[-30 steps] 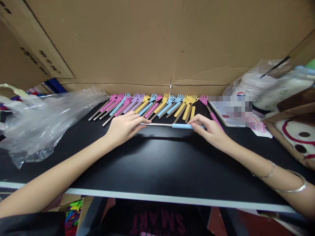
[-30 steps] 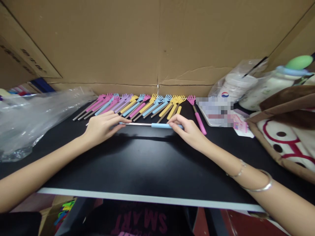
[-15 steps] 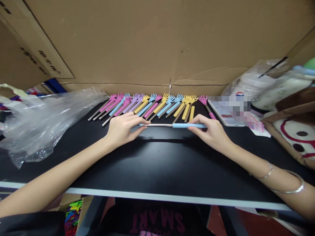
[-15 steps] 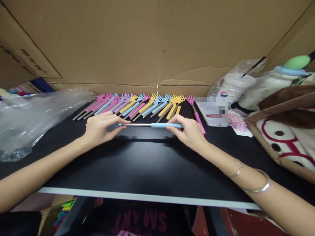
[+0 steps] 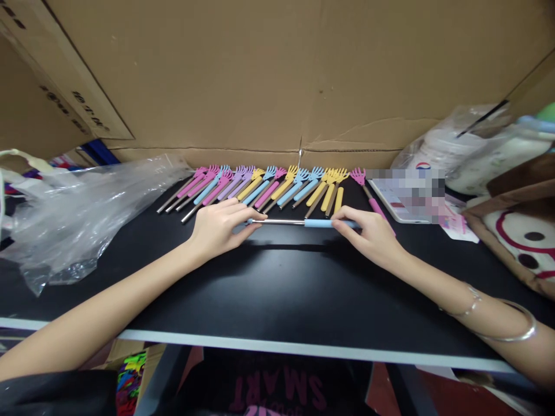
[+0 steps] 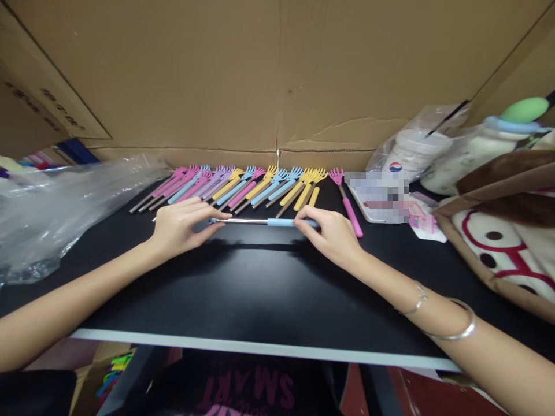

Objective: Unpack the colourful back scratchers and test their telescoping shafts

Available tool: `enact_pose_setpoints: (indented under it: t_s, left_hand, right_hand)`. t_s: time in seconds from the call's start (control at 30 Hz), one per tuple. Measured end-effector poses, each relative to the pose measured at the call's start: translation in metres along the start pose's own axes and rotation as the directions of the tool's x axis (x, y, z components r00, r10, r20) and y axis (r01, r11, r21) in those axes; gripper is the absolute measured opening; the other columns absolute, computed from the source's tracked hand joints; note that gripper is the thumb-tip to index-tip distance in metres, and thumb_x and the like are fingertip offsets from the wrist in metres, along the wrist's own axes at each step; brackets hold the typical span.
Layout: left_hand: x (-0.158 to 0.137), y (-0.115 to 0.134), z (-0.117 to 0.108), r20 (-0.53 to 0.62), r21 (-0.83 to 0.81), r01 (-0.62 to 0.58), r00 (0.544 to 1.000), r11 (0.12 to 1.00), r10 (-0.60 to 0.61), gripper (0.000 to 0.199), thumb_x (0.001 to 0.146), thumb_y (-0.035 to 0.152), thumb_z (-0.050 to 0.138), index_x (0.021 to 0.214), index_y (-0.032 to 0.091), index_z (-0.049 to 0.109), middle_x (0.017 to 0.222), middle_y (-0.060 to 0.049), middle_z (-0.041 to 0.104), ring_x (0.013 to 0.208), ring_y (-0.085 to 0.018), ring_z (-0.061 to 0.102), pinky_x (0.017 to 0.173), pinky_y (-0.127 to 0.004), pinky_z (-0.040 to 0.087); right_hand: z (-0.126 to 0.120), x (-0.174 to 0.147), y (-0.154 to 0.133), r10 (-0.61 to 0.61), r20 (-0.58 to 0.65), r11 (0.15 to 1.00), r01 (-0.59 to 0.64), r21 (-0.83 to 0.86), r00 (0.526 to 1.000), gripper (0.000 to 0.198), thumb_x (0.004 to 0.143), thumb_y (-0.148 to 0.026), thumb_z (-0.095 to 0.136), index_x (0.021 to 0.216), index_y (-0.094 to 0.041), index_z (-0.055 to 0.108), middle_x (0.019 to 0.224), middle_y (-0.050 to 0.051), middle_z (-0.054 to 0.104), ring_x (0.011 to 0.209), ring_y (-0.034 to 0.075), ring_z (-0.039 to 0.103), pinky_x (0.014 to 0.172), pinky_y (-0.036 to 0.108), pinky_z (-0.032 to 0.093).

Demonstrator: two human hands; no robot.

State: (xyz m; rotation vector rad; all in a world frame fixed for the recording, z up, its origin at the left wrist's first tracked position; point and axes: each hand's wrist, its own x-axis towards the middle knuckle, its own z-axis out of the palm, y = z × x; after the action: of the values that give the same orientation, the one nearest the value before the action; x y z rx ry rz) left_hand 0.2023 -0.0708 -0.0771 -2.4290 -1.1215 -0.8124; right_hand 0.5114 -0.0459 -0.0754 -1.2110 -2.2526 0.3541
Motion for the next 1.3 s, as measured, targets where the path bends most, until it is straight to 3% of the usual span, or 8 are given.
enact_pose_setpoints:
  t_s: [0.17,0.33,0.5,0.63,0.87,1.03,1.3]
  left_hand:
    - [0.0,-0.005,0.003,0.042,-0.028,0.089,0.995,0.996,-0.087,0.019,0.092,0.035,0.053,0.092,0.024,0.068,0.088,0.003,0.073,0.079,-0.013,0.063,0.061,-0.023,0.04]
    - [-0.001,-0.013,0.006,0.078,-0.029,0.165,0.984,0.986,-0.162,0.021,0.091,0.04,0.054,0.093,0.025,0.068,0.09,0.001,0.073,0.082,-0.015,0.063,0.061,-0.024,0.041]
    - [-0.002,-0.013,0.005,0.047,-0.014,0.131,0.99,0.991,-0.13,0.021,0.092,0.038,0.053,0.092,0.024,0.069,0.088,0.002,0.074,0.08,-0.014,0.063,0.061,-0.024,0.041]
    - [-0.003,-0.012,0.005,0.044,-0.042,0.112,0.993,0.993,-0.11,0.022,0.092,0.039,0.053,0.09,0.024,0.069,0.087,0.001,0.074,0.079,-0.014,0.064,0.061,-0.024,0.042]
    - [-0.003,-0.01,0.003,-0.025,0.03,0.017,1.0,0.999,-0.016,0.02,0.091,0.036,0.055,0.088,0.024,0.071,0.079,0.001,0.073,0.07,-0.012,0.061,0.055,-0.023,0.039]
    - [-0.004,-0.011,0.0,-0.028,0.15,-0.078,0.996,0.986,0.083,0.02,0.092,0.035,0.054,0.087,0.025,0.071,0.073,0.001,0.072,0.065,-0.012,0.059,0.051,-0.024,0.036]
    - [-0.003,-0.015,0.002,0.005,0.059,-0.068,0.998,0.996,0.068,0.022,0.094,0.036,0.051,0.09,0.024,0.069,0.077,0.002,0.072,0.069,-0.011,0.06,0.054,-0.023,0.037]
  right_hand:
    - [0.0,0.004,-0.003,0.03,-0.076,0.979,-0.014,0.202,0.997,0.022,0.089,-0.041,0.049,0.088,-0.021,0.059,0.084,0.004,0.063,0.076,0.018,0.057,0.068,0.029,0.04]
    - [0.003,0.005,0.005,0.074,-0.064,0.948,-0.05,0.314,0.995,0.023,0.089,-0.042,0.049,0.094,-0.021,0.058,0.086,0.004,0.059,0.071,0.016,0.052,0.062,0.028,0.039]
    - [0.005,0.005,0.01,0.043,-0.048,0.951,-0.026,0.309,0.998,0.024,0.09,-0.042,0.049,0.095,-0.02,0.057,0.081,0.003,0.057,0.067,0.015,0.05,0.061,0.028,0.039]
    - [0.006,0.005,0.012,0.056,0.015,0.906,-0.057,0.419,0.998,0.03,0.088,-0.049,0.05,0.093,-0.02,0.054,0.066,-0.002,0.052,0.057,0.013,0.05,0.057,0.027,0.04]
    - [0.005,0.005,0.008,0.128,0.176,0.801,-0.207,0.562,0.976,0.034,0.089,-0.055,0.048,0.085,-0.021,0.045,0.045,-0.01,0.041,0.037,0.009,0.041,0.044,0.024,0.028]
    - [0.005,0.004,0.006,0.154,0.301,0.718,-0.315,0.621,0.941,0.038,0.087,-0.059,0.05,0.082,-0.022,0.042,0.044,-0.012,0.031,0.033,0.008,0.037,0.041,0.023,0.021]
    - [0.007,0.005,0.011,0.12,0.282,0.758,-0.271,0.594,0.952,0.041,0.084,-0.061,0.053,0.082,-0.021,0.045,0.042,-0.011,0.036,0.036,0.008,0.034,0.043,0.024,0.023]
